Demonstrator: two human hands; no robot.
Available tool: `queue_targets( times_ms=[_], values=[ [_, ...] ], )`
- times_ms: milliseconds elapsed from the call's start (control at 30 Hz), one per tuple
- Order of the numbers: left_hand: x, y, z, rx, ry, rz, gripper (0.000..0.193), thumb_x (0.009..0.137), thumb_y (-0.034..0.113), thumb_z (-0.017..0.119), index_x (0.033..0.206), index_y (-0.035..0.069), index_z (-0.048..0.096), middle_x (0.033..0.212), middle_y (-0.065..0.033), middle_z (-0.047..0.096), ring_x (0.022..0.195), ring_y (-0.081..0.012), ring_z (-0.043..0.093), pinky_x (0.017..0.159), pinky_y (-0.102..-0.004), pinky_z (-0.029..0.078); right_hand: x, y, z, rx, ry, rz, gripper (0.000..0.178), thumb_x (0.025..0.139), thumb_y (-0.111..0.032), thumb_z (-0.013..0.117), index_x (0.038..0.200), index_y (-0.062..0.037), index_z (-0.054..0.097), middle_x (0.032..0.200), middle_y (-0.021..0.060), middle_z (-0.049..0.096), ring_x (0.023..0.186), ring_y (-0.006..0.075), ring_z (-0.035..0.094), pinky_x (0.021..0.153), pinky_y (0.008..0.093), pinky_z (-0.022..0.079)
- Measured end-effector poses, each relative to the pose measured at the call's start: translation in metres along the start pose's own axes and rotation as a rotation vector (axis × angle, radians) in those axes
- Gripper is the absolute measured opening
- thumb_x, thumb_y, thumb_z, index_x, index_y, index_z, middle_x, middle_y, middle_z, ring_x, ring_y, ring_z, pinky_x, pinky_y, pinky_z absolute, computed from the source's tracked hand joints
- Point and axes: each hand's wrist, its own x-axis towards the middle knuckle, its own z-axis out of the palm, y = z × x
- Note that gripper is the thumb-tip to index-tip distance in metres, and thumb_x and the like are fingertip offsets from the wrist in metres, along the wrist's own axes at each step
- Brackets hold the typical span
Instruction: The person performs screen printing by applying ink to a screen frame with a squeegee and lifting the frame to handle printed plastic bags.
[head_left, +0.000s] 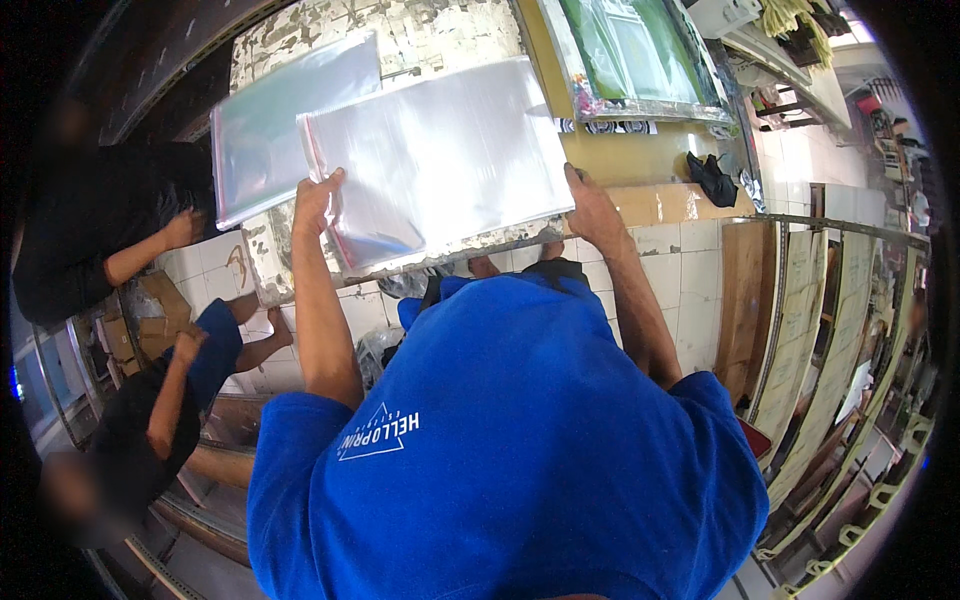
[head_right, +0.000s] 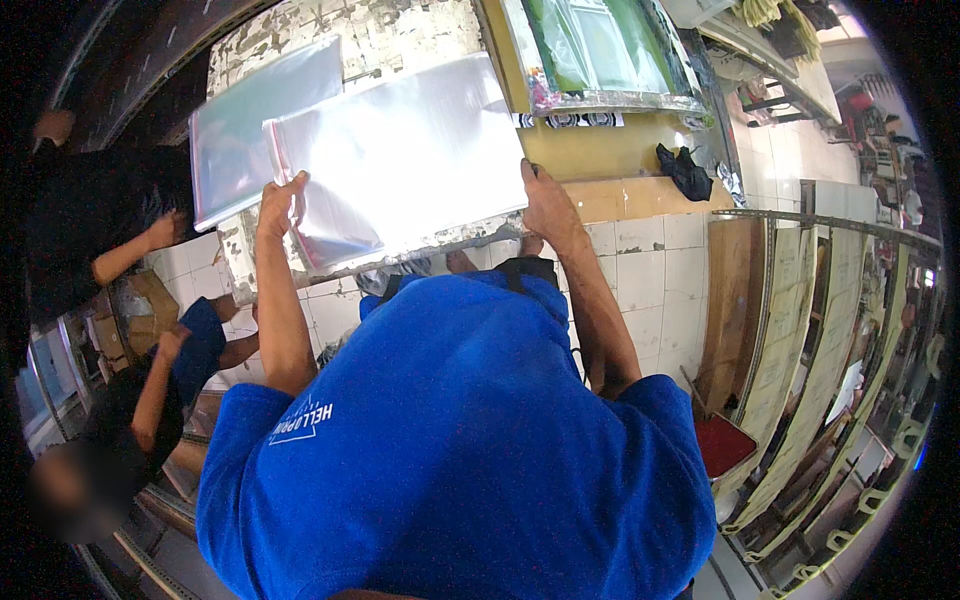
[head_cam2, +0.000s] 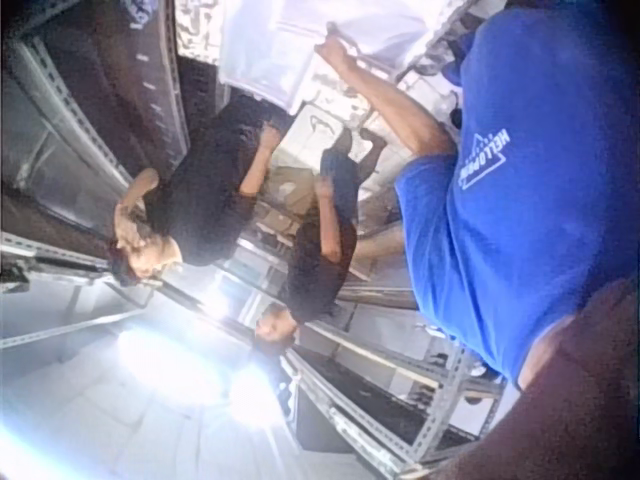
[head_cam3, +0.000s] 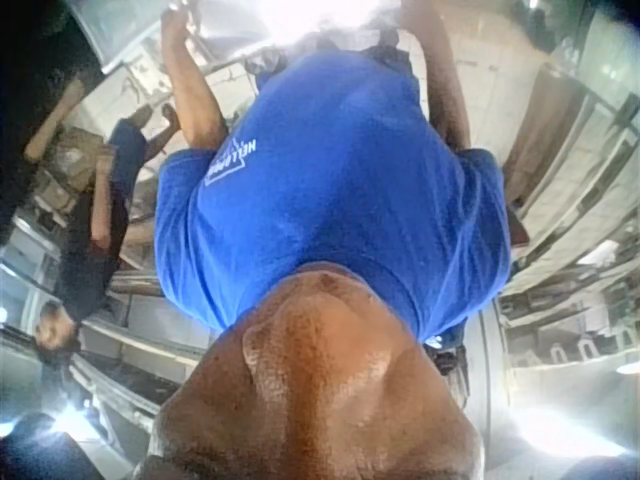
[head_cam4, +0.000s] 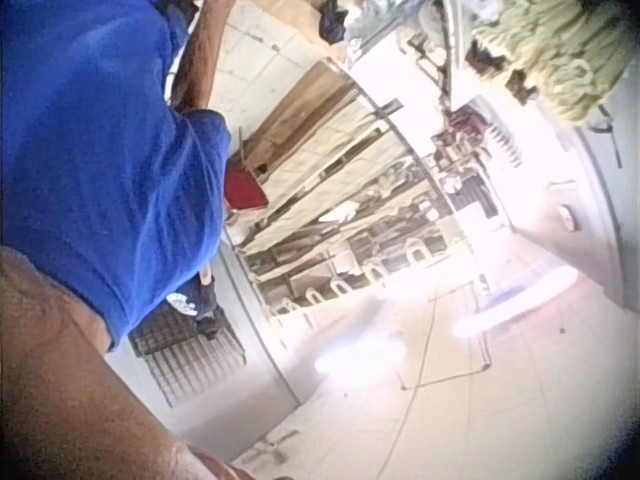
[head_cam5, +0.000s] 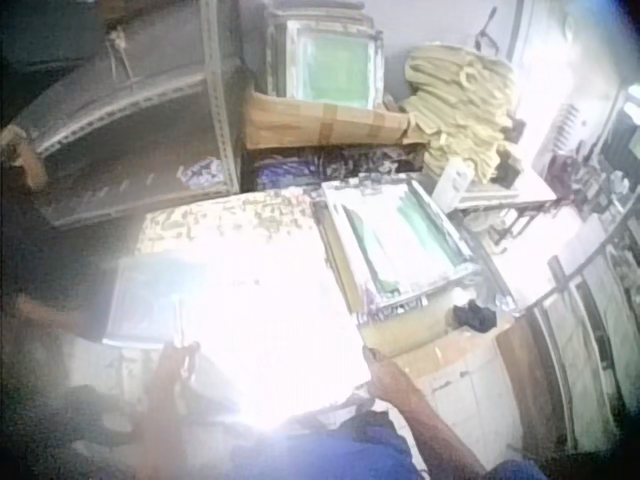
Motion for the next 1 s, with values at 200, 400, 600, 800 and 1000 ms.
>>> queue_targets(
  times_ms=[200,400,600,800,1000],
  values=[
    [-0.01,0.003,0.007,-0.095,0.021,0.024,0.04,0.084,0.021,0.081,0.096,-0.011,0.062,0.076,-0.0129,0.064,0.057,-0.0185,0.061,0.046,-0.0337,0.046,-0.005,-0.009,-0.012,-0.016,-0.016,-0.007,0.05,0.075,0.006,0.054,0.124,0.0119,0.055,0.118,0.0361,0.06,0.109,0.0517,0.058,0.096,0.0504,0.048],
    [-0.003,-0.002,0.001,-0.089,0.012,-0.007,0.045,0.083,0.019,0.082,0.101,-0.014,0.058,0.078,-0.0145,0.065,0.052,-0.0208,0.061,0.044,-0.0324,0.049,-0.008,0.004,-0.005,0.084,0.065,-0.069,0.057,0.073,0.002,0.063,0.129,0.0119,0.053,0.12,0.0344,0.061,0.106,0.0501,0.062,0.094,0.0464,0.051],
    [-0.006,-0.003,-0.001,-0.136,-0.037,-0.017,0.078,0.081,0.023,0.084,0.129,-0.021,0.041,0.113,-0.0292,0.062,0.094,-0.0349,0.068,0.07,-0.0414,0.058,-0.007,0.001,-0.014,0.344,0.095,0.137,0.042,0.083,-0.013,0.071,0.119,0.0078,0.063,0.105,0.0251,0.07,0.094,0.0379,0.069,0.085,0.0425,0.054],
    [0.002,-0.004,-0.011,-0.301,-0.244,-0.089,0.098,0.083,0.019,0.08,0.148,-0.016,0.015,0.132,-0.0336,0.051,0.119,-0.041,0.059,0.097,-0.0493,0.052,0.025,0.03,0.009,0.682,0.072,0.451,0.039,0.091,-0.024,0.071,0.112,0.009,0.066,0.095,0.0187,0.073,0.083,0.0232,0.068,0.076,0.0355,0.053],
    [-0.012,-0.004,0.003,-0.252,-0.076,-0.04,0.085,0.082,0.015,0.081,0.141,-0.015,0.028,0.124,-0.0294,0.057,0.101,-0.0326,0.065,0.083,-0.0438,0.057,0.035,0.013,0.01,0.561,0.103,0.39,0.038,0.082,-0.02,0.072,0.106,0.0091,0.068,0.091,0.0201,0.072,0.079,0.027,0.066,0.073,0.0413,0.05]
  ],
)
